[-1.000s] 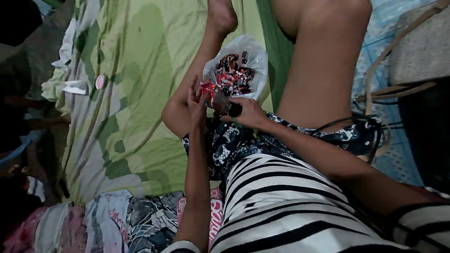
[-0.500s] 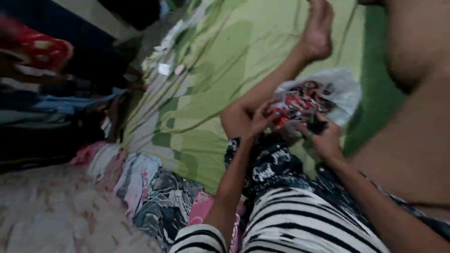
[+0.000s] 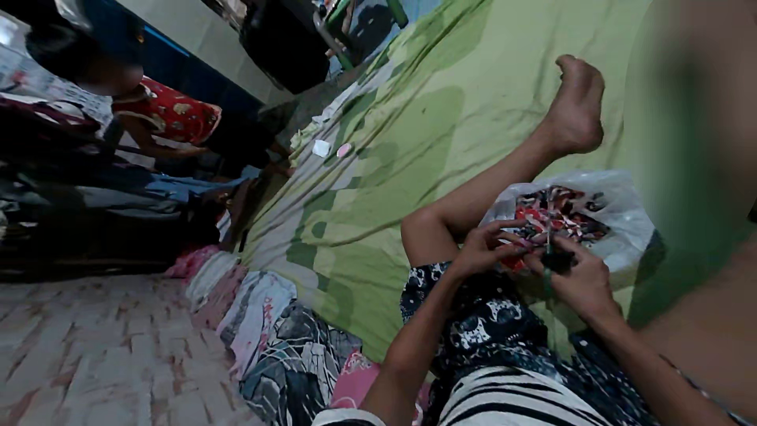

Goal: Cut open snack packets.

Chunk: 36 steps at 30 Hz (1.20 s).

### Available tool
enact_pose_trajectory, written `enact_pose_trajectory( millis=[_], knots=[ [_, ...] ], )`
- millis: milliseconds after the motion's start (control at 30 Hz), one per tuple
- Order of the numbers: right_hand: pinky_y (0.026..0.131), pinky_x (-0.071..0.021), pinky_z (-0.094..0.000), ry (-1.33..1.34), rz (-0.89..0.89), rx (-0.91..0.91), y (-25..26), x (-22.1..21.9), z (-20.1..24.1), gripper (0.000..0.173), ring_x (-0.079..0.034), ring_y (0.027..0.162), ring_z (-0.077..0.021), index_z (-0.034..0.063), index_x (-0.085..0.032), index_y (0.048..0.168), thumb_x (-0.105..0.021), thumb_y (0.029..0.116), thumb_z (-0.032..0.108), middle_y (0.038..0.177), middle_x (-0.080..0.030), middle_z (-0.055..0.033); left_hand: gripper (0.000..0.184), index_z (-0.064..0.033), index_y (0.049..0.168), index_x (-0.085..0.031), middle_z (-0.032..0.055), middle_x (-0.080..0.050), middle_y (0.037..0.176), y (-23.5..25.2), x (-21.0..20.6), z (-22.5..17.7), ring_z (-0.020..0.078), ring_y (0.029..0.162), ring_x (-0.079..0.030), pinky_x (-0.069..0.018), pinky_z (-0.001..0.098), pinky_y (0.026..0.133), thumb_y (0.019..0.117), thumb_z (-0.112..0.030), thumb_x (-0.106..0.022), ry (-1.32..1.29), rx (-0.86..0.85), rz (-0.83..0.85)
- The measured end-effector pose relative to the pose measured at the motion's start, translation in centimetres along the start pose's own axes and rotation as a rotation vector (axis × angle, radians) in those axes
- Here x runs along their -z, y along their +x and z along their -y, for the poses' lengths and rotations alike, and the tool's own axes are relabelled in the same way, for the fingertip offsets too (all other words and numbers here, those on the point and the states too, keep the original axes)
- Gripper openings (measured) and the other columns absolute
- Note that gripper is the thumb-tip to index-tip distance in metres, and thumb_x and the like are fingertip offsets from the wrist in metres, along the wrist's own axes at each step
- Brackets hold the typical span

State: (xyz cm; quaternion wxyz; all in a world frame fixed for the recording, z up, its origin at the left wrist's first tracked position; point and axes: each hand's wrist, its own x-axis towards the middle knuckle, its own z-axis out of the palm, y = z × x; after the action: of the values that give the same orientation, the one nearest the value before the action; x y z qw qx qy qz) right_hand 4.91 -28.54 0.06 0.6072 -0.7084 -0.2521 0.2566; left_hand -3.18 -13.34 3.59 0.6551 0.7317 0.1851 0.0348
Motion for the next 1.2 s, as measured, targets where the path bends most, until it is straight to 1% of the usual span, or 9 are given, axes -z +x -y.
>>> enact_pose_trajectory(
  millis=[67,167,333,433,767,867,967,1067,1200],
  knots=[
    [0.076,-0.0534,-0.0431,0.017,-0.014,0.005,0.1,0.0,-0.2,0.039,-0.064,0.082,-0.0211,-0.0077,-0.063,0.119,-0.07,0.085,0.011,0.098,-0.068,-0.0191,0.043,0.0154,0.136,-0.049,0.0215,-0.067,0.113,0.0,0.1,0.0,0.0121,0.091,-0.067,-0.0556,0.0272,0.083,0.0949,0.007,-0.058,0.04,-0.001,0.02],
    [0.071,-0.0544,-0.0348,0.082,-0.035,-0.02,0.3,0.1,-0.5,0.041,-0.062,0.077,-0.0128,-0.0067,-0.062,0.119,-0.068,0.0851,0.015,0.095,-0.066,-0.0138,0.042,0.0165,0.134,-0.052,0.0281,-0.061,0.126,-0.2,0.3,0.1,0.021,0.105,-0.065,-0.0538,0.032,0.091,0.094,0.007,-0.058,0.122,0.001,0.097],
    [0.067,-0.0549,-0.0328,0.126,-0.037,-0.027,0.6,0.1,-0.4,0.042,-0.062,0.071,-0.0102,-0.0077,-0.061,0.118,-0.068,0.0842,0.016,0.09,-0.066,-0.0114,0.028,0.0175,0.119,-0.06,0.0244,-0.067,0.109,-0.3,0.2,0.1,0.0183,0.098,-0.065,-0.0533,0.0316,0.091,0.0951,0.004,-0.059,0.212,0.018,0.142],
    [0.066,-0.0539,-0.035,0.139,-0.039,-0.037,0.5,0.2,-0.4,0.041,-0.06,0.07,-0.0116,-0.0072,-0.062,0.118,-0.068,0.0841,0.016,0.088,-0.066,-0.011,0.021,0.0182,0.11,-0.063,0.0214,-0.067,0.099,-0.3,0.0,0.0,0.0143,0.088,-0.063,-0.0523,0.0284,0.084,0.0961,0.003,-0.058,0.275,0.023,0.113],
    [0.064,-0.0549,-0.0321,0.201,-0.024,-0.065,0.4,0.2,-0.1,0.04,-0.061,0.068,-0.0097,-0.0066,-0.062,0.117,-0.068,0.0825,0.013,0.086,-0.066,-0.0085,0.024,0.0207,0.108,-0.062,0.0289,-0.063,0.11,-0.3,-0.3,0.2,0.0265,0.1,-0.062,-0.0509,0.0379,0.091,0.0893,0.008,-0.055,0.299,0.043,0.109],
    [0.064,-0.0549,-0.0287,0.214,-0.04,-0.072,0.4,0.3,-0.1,0.039,-0.061,0.068,-0.0068,-0.0061,-0.062,0.118,-0.068,0.084,0.013,0.087,-0.065,-0.0068,0.023,0.0185,0.109,-0.063,0.0219,-0.066,0.102,-0.5,-0.5,0.0,0.0163,0.093,-0.062,-0.0503,0.0318,0.089,0.0982,0.001,-0.051,0.224,0.05,0.074],
    [0.063,-0.0546,-0.0261,0.232,-0.053,-0.048,0.4,0.2,-0.4,0.041,-0.06,0.068,-0.0045,-0.006,-0.062,0.118,-0.068,0.083,0.015,0.087,-0.065,-0.0054,0.02,0.0161,0.104,-0.064,0.0138,-0.066,0.092,-0.6,-0.7,0.1,0.0083,0.084,-0.061,-0.0516,0.0271,0.083,0.0988,0.0,-0.054,0.165,0.041,0.029],
    [0.06,-0.0543,-0.021,0.278,-0.067,-0.035,0.4,0.1,-0.6,0.041,-0.06,0.064,-0.0003,-0.0057,-0.061,0.117,-0.067,0.0818,0.015,0.084,-0.064,-0.0012,0.017,0.0149,0.101,-0.064,0.0102,-0.065,0.087,-0.7,-0.7,0.1,0.0058,0.079,-0.06,-0.052,0.0254,0.079,0.0982,0.0,-0.055,0.142,0.064,0.043],
    [0.058,-0.0553,-0.0189,0.351,-0.062,-0.097,0.3,0.4,-0.5,0.036,-0.061,0.062,0.0003,-0.0044,-0.06,0.116,-0.067,0.0844,0.011,0.081,-0.064,0.0018,0.02,0.015,0.103,-0.064,0.0115,-0.066,0.089,-0.8,-1.0,0.7,0.0068,0.08,-0.06,-0.052,0.0258,0.08,0.0994,0.0,-0.052,0.133,0.055,0.037]
  ],
)
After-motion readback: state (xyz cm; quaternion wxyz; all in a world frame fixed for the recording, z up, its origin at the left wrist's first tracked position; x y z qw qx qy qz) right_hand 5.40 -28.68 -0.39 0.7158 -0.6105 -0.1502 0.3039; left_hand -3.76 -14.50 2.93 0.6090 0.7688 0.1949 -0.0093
